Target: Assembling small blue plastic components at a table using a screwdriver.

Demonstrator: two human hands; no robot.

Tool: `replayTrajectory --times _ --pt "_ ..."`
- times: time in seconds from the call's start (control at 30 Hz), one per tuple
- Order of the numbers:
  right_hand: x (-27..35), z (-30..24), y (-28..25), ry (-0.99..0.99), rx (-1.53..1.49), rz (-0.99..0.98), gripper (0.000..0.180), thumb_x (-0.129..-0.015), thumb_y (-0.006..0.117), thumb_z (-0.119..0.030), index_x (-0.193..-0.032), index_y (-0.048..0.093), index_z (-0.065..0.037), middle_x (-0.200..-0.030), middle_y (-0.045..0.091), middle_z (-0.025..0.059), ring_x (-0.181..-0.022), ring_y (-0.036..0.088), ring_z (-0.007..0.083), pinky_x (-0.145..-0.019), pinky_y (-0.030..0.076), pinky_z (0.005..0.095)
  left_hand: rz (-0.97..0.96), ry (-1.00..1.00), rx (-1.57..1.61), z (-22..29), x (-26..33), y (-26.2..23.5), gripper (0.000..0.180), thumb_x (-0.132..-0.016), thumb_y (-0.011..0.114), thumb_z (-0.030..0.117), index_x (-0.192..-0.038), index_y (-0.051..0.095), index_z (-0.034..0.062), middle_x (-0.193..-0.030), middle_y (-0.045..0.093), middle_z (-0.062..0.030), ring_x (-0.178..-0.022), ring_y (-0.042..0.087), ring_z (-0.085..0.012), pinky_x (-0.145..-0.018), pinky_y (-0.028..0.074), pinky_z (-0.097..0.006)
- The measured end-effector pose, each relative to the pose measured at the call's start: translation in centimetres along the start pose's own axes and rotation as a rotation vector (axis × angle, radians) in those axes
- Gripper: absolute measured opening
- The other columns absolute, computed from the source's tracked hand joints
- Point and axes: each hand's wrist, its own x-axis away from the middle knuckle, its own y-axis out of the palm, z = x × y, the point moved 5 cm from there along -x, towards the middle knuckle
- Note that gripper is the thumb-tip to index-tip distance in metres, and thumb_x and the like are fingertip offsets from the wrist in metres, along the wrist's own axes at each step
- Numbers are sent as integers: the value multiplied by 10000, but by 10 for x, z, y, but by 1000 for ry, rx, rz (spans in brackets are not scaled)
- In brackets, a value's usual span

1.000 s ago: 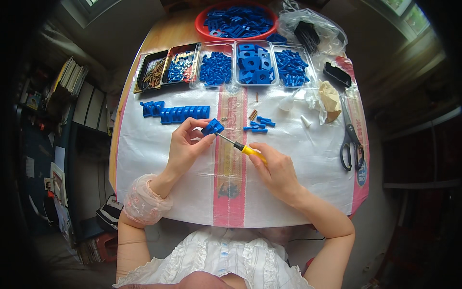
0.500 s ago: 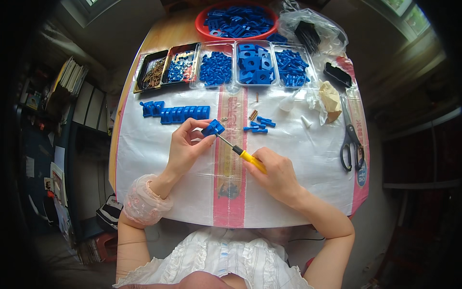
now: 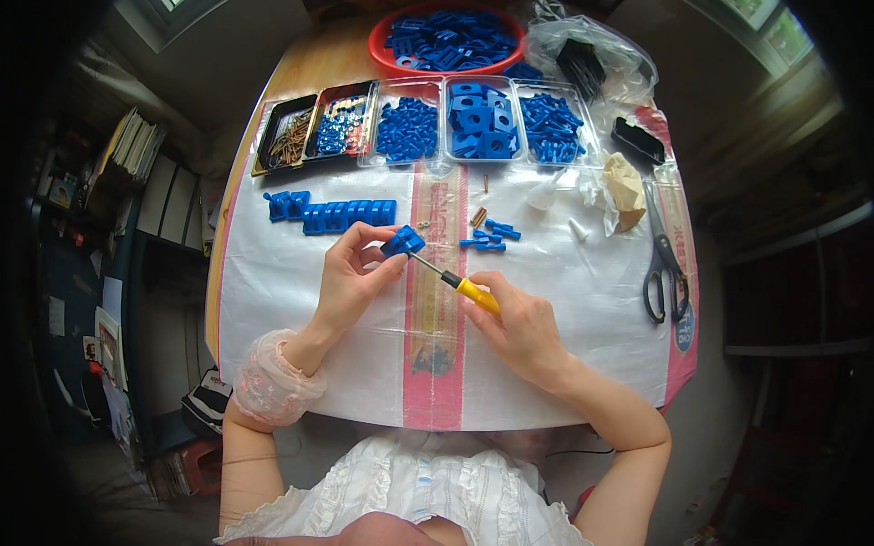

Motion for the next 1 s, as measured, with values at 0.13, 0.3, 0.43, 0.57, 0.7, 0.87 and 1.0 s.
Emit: replayTrajectory --times 0.13,0.3,0.43,0.57,0.7,0.87,1.0 --pt "2 1 -1 41 -10 15 304 -946 730 -154 -1144 519 -60 -848 714 187 -686 705 379 -567 529 438 -9 42 47 0 -1 1 236 -911 760 32 -1092 613 -4 -1215 677 -165 -905 706 -113 -765 615 -252" --pt "3 4 2 15 -14 26 286 -937 728 -115 -1103 504 -50 -868 716 188 -688 706 384 -566 533 439 -3 -66 177 0 0 1 172 -969 703 49 -1102 608 -4 -1229 666 -157 -985 714 -137 -842 636 -289" --pt "3 4 1 13 -4 33 280 -931 733 -114 -1096 515 -49 -899 709 191 -718 711 378 -575 535 433 -12 -113 216 -5 -2 -1 116 -1005 652 46 -1102 608 -1 -1252 656 -163 -1029 718 -159 -873 640 -306" --pt "2 2 -3 21 -1 35 217 -945 713 -116 -1077 567 -27 -923 700 191 -737 709 361 -599 536 426 -15 -103 229 -7 -2 0 104 -1012 642 48 -1097 606 -1 -1271 651 -176 -1047 721 -170 -890 639 -308" --pt "1 2 -5 33 21 -7 177 -970 683 -120 -1087 615 -5 -927 698 193 -722 697 346 -612 530 416 -11 -82 216 -5 -2 1 109 -1013 642 51 -1103 606 0 -1282 648 -184 -1039 723 -168 -889 637 -302" --pt "1 1 -5 60 -104 -2 238 -974 679 -109 -1176 587 -21 -942 701 200 -725 696 353 -612 530 405 -11 -84 209 -5 -1 2 110 -1013 640 48 -1107 607 2 -1299 638 -192 -1037 725 -167 -888 637 -297" --pt "0 -8 -6 131 -163 -27 300 -962 690 -82 -1218 540 -38 -947 702 213 -760 707 382 -636 544 417 16 -82 193 -3 -1 0 100 -1009 641 41 -1095 605 3 -1307 632 -198 -1031 727 -161 -873 640 -292"
